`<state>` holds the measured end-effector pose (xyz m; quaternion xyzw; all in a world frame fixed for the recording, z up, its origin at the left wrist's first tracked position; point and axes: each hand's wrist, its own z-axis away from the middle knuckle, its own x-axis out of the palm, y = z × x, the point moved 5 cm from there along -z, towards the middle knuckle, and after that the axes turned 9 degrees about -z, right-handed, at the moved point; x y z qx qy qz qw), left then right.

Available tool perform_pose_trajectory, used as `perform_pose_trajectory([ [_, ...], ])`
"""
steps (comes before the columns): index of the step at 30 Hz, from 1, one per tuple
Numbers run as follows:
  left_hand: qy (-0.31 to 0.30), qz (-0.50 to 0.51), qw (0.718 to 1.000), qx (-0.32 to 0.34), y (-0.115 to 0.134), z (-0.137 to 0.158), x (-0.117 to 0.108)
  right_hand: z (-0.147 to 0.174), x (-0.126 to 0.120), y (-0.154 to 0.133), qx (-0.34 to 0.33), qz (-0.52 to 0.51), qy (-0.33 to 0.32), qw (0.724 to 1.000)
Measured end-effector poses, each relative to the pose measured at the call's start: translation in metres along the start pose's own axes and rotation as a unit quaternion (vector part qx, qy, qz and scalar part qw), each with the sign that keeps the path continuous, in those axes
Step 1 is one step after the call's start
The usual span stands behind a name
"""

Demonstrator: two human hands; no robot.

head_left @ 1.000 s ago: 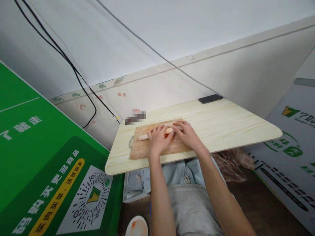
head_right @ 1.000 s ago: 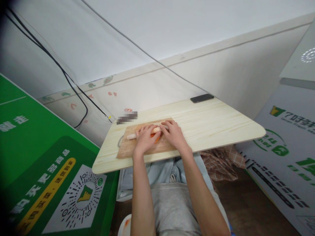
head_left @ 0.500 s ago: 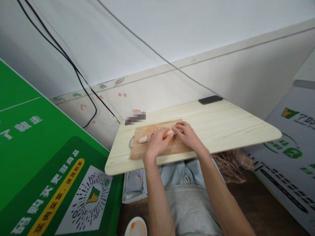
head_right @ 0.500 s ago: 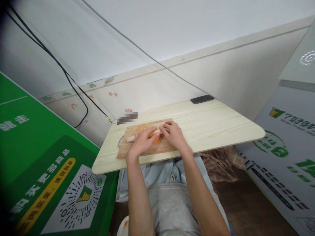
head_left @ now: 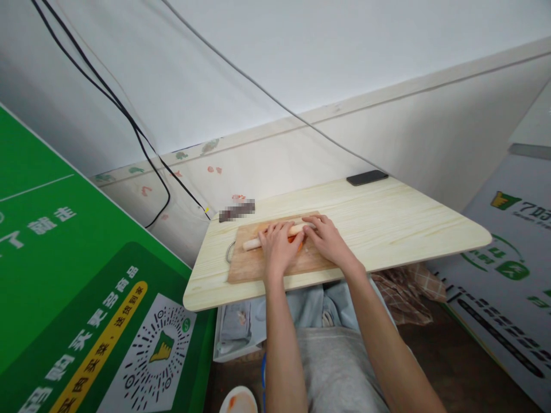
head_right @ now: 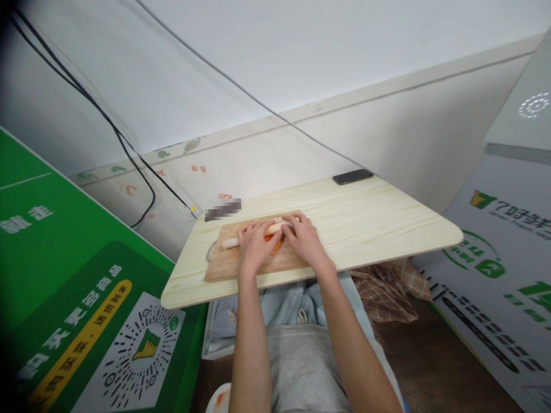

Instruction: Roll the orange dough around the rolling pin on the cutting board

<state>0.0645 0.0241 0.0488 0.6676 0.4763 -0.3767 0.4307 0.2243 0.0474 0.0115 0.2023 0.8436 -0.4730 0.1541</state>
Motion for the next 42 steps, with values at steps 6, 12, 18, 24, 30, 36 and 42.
perform_pose_trajectory([
  [6,0.004,-0.012,1.0,-0.008,0.0,0.0,0.001,0.002,0.001,0.0,0.019,0.002,-0.005,1.0],
  [12,0.011,-0.016,1.0,-0.008,0.001,0.0,0.002,0.002,0.003,0.0,0.023,0.013,0.005,1.0],
  [18,0.016,-0.021,1.0,-0.013,0.002,-0.002,0.002,-0.003,0.004,0.002,0.021,-0.003,-0.004,1.0],
  [24,-0.002,-0.027,0.999,-0.018,0.003,0.0,0.0,-0.005,0.004,0.007,0.005,-0.023,-0.016,1.0],
  [30,0.001,-0.027,1.0,-0.014,0.002,0.001,0.0,-0.004,0.005,0.008,0.0,-0.024,-0.011,1.0],
  [36,0.005,-0.022,1.0,0.002,0.001,0.002,0.0,-0.004,0.004,0.013,-0.008,-0.031,-0.001,0.999],
  [42,-0.005,-0.026,1.0,-0.016,0.002,0.004,-0.001,-0.003,0.004,0.008,0.0,-0.023,-0.004,1.0],
])
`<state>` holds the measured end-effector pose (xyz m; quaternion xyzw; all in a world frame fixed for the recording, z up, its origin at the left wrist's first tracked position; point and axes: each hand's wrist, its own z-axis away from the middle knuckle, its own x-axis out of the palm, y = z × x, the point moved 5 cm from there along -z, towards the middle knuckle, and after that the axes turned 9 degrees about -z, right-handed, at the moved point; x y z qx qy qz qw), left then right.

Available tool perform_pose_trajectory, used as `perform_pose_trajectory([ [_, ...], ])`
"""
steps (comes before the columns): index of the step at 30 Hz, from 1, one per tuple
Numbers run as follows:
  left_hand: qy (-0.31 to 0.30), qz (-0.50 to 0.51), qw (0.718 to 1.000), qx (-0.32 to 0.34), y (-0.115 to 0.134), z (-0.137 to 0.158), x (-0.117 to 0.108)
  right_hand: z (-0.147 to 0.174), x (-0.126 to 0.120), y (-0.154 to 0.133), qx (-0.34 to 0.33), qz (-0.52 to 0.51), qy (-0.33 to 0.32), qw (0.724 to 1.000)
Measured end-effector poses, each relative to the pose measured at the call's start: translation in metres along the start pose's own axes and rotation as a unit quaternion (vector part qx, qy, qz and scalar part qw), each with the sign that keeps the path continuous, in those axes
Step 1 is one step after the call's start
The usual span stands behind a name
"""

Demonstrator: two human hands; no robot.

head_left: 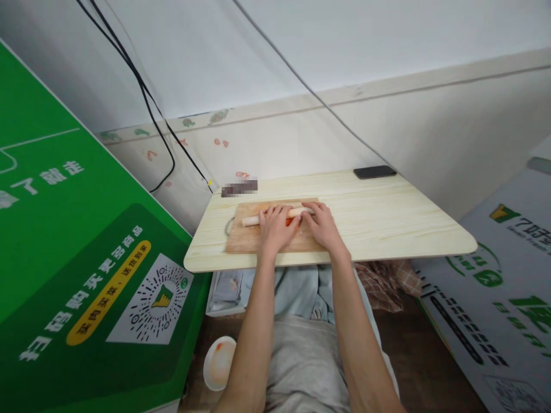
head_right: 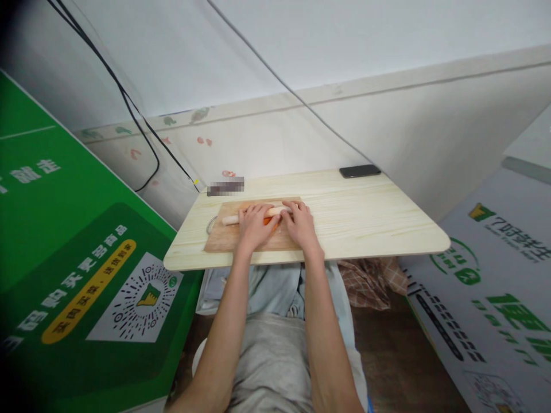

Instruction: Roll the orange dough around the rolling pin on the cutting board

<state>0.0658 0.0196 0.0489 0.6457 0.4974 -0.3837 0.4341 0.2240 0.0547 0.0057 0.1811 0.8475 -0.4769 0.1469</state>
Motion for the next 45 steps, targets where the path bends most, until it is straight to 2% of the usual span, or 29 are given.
perform_pose_trajectory([
  [7,0.005,0.011,1.0,0.0,0.002,0.0,0.0,0.002,-0.004,-0.005,-0.002,-0.026,-0.001,1.0],
  [15,0.038,0.033,0.998,-0.024,0.008,0.028,-0.008,0.002,-0.007,-0.011,-0.023,-0.02,-0.033,0.999],
  [21,-0.008,0.024,0.998,-0.053,0.004,-0.009,0.0,0.0,-0.001,-0.002,-0.015,-0.025,-0.006,1.0],
  [25,0.007,0.019,0.996,-0.088,0.005,-0.012,0.004,-0.002,0.0,0.002,-0.004,-0.02,-0.002,1.0],
  [28,0.021,0.024,0.997,-0.066,0.005,0.004,0.002,-0.002,-0.002,0.001,-0.012,-0.024,-0.014,1.0],
  [32,-0.003,0.016,0.999,-0.028,0.003,0.018,0.0,-0.004,-0.004,0.001,-0.019,-0.025,-0.022,0.999],
  [39,0.01,-0.003,1.0,0.002,0.001,0.014,0.005,0.0,-0.006,0.001,-0.019,-0.038,0.015,0.999],
  [45,-0.009,0.005,1.0,0.013,-0.003,0.016,0.002,0.001,-0.007,-0.001,-0.018,-0.024,-0.008,1.0],
])
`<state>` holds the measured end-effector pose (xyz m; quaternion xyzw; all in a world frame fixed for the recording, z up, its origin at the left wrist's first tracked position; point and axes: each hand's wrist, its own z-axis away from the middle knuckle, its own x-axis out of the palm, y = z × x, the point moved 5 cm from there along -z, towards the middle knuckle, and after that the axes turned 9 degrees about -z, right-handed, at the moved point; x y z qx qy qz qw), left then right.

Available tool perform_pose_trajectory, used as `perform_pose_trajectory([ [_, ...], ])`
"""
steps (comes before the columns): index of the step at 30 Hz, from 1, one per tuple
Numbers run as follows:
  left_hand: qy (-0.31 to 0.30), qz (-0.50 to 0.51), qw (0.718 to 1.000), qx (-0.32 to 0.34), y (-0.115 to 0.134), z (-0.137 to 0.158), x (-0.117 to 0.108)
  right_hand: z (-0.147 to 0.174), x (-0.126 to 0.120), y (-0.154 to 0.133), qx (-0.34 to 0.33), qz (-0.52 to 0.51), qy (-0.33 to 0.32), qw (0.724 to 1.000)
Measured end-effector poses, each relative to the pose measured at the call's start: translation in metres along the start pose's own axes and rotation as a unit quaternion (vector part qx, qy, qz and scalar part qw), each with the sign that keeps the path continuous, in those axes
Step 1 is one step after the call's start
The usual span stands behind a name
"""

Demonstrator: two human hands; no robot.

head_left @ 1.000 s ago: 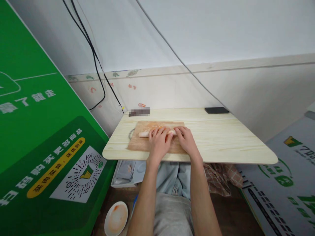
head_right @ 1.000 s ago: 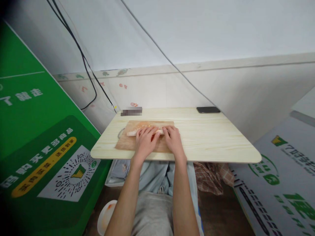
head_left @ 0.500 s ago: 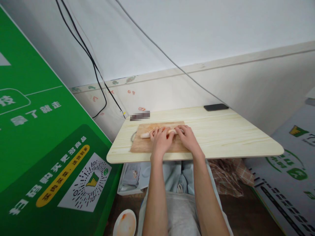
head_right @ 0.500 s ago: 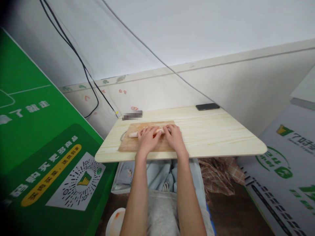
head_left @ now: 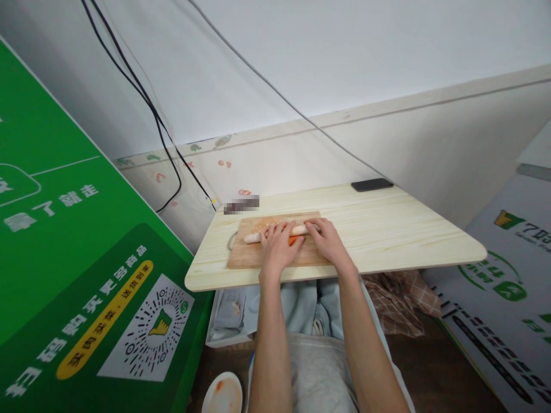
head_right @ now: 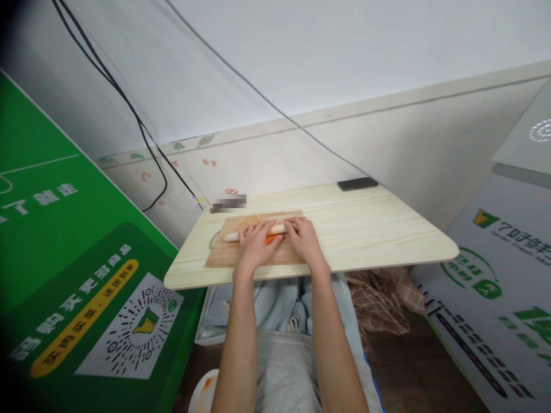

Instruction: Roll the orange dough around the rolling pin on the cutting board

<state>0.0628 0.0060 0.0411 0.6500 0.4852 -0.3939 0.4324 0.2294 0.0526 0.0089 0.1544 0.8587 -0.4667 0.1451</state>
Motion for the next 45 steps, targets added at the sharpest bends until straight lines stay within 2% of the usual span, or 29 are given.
perform_pose_trajectory([
  [10,0.012,0.001,1.0,-0.012,0.001,-0.001,0.001,0.004,0.001,-0.004,0.016,0.001,-0.009,1.0],
  [18,-0.032,-0.005,0.999,-0.001,0.0,0.006,-0.005,0.009,-0.005,-0.011,0.017,0.021,-0.013,1.0],
  [25,-0.005,-0.025,0.999,-0.021,0.004,-0.001,-0.001,0.008,0.0,-0.004,0.021,0.014,0.014,1.0],
  [34,-0.064,-0.009,0.998,-0.011,0.001,0.013,-0.013,0.008,-0.002,0.002,0.02,-0.002,-0.003,1.0],
  [41,-0.013,-0.018,1.0,-0.015,0.003,0.004,-0.002,0.009,-0.002,-0.001,0.026,0.004,0.008,1.0],
  [45,-0.024,-0.012,1.0,-0.012,0.003,0.003,-0.004,0.009,-0.002,0.0,0.023,0.002,0.01,1.0],
])
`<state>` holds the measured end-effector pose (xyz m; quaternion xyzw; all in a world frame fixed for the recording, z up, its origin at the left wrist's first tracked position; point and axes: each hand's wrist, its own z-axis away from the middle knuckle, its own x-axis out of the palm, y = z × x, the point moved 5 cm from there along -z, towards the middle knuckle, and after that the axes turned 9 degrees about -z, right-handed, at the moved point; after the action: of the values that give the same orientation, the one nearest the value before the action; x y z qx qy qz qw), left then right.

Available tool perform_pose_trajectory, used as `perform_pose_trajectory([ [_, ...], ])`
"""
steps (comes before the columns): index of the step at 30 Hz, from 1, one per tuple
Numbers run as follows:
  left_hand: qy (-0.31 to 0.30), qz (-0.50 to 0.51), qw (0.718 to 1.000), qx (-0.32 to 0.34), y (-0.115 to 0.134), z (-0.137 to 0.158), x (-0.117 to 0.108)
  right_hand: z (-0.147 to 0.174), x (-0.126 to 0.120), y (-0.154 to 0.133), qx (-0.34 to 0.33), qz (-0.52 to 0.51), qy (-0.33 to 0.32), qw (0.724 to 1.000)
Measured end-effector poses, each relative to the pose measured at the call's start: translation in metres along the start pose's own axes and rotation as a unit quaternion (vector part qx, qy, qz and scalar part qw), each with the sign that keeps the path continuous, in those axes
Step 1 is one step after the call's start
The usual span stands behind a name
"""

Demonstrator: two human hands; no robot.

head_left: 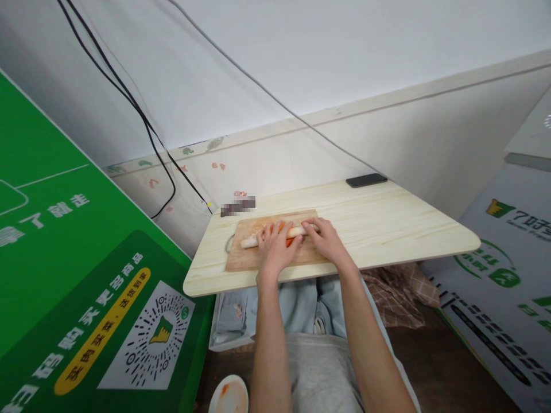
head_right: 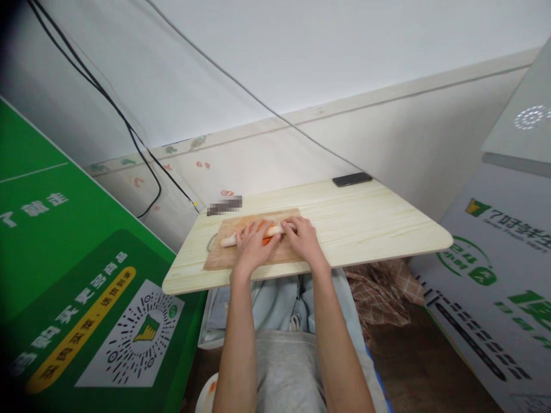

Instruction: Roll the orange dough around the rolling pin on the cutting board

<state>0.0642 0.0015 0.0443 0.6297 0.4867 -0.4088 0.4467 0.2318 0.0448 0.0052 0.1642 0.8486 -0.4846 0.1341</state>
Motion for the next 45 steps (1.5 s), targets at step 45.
perform_pose_trajectory([
  [45,0.022,0.04,0.999,0.018,0.0,0.004,-0.006,0.0,-0.005,-0.01,-0.002,-0.025,-0.023,0.999],
])
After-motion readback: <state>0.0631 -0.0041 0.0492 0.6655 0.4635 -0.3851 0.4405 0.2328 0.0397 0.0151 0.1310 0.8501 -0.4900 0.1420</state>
